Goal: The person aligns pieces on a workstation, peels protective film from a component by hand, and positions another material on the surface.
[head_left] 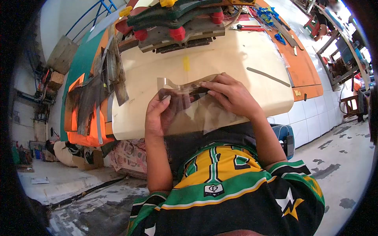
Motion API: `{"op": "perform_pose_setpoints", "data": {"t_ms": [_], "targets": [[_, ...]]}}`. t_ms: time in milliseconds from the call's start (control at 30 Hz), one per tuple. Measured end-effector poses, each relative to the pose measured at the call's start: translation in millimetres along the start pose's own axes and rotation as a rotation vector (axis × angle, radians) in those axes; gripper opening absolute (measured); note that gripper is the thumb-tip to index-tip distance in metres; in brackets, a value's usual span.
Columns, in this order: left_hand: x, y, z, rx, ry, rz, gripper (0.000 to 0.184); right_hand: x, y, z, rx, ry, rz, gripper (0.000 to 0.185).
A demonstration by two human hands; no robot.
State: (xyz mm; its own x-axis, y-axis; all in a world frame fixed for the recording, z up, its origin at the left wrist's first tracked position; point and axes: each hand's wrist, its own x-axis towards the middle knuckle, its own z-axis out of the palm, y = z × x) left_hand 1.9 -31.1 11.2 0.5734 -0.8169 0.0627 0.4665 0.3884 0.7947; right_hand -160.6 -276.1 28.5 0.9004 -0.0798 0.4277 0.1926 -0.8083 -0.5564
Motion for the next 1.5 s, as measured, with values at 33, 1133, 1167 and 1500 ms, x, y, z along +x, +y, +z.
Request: {"op": "perform_pose_setpoints", "data": {"t_ms": [33,1133,1167,1500], "targets": [[0.5,-2.3,-2.9,-0.013,0.004,0.008,0.034,-0.5,0.8,0.5,-0.002,0.002,0.002,0.035],[1.2,0.3,29.7,0.642,0.247,0.261,0.027,-10.9,-1.0,-10.0,0.306,0.205,0.050,0.010],[1.2,0.9,30.6,0.706,0.310,0.275,0.034,-11.3,-0.4,-9.7,0.295,0.202,0.051,0.011],[-0.7,-3.5,87.9,1.547,0.041,0.523,0.044,-8.9,-5.1,-12.3,0.267,0.137,0.011,0.012]]}}
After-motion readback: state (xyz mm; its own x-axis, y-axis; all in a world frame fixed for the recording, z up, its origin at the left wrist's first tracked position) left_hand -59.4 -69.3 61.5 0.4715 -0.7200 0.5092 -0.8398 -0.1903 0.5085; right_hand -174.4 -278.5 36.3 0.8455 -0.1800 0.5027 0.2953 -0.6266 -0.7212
